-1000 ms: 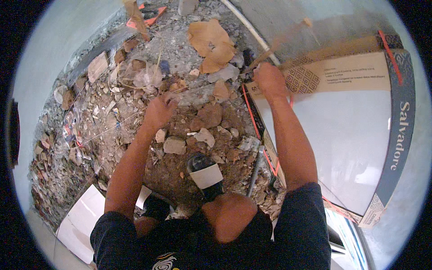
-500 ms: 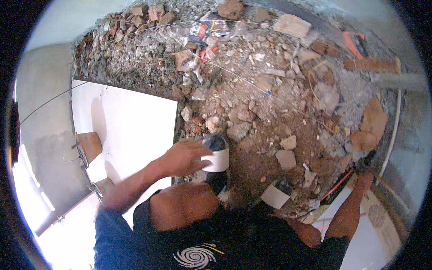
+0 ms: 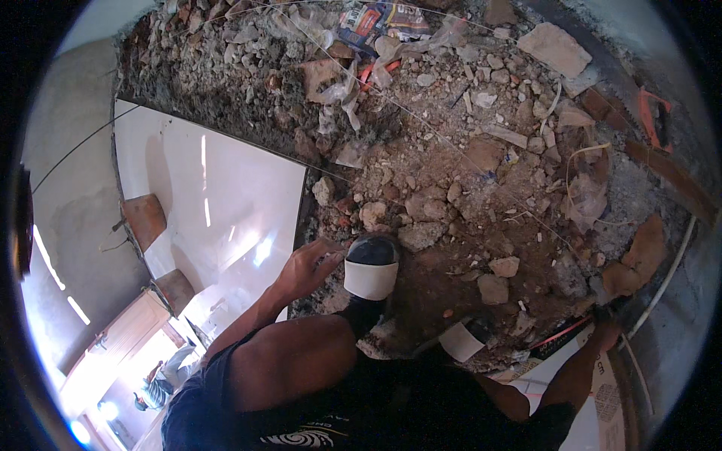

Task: The person unpacks a large white floor tile from its cardboard packaging using a hammer and hands. They then place the tile onto a prepared floor area and spread cement with a trowel in preparation for installation.

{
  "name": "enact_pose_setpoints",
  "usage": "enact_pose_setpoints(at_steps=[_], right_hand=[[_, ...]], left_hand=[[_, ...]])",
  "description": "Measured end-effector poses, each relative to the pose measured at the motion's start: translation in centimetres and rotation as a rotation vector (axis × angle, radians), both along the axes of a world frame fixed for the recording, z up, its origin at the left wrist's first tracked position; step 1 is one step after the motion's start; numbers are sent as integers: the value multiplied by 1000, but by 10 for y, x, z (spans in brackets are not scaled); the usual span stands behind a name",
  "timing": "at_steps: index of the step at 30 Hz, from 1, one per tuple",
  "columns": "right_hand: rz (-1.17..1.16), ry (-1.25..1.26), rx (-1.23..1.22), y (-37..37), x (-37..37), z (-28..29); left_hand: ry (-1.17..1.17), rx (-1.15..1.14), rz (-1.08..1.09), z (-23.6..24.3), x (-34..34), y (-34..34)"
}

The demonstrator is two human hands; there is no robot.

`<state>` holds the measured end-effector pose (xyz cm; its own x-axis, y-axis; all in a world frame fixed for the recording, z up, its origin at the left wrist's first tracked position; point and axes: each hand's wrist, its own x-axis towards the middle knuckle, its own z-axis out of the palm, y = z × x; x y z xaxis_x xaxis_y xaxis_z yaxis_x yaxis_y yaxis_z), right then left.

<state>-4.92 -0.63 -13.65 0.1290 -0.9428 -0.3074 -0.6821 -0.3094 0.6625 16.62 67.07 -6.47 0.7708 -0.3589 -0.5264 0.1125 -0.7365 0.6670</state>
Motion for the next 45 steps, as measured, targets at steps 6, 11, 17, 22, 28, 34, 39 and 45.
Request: enact_pose_setpoints(at_steps=[6,11,17,22,28,34,39,45], right_hand=[[314,115,31,-41,-38,-34],[103,-310,-213,-26,-71,14],[227,-922,9,48,-34,156],[83,-1000,218,66,-62,206],[121,-1148,470,118,-84,212],[221,-1177,679,188,-118,251],[193,-1286,471,189,-173,347],[332,-1233,314,140,-177,392]], left_hand=[[-351,55,-261,-11,6,-14],[-527,224,-606,-36,52,-80],[6,36,-708,-7,74,-169],[-132,-212,-913,74,78,-245],[-323,-393,-1203,86,28,-356],[-196,-736,-1325,71,-130,-439],[598,-539,-1586,154,-155,-427],[246,-675,-1637,199,-84,-462]])
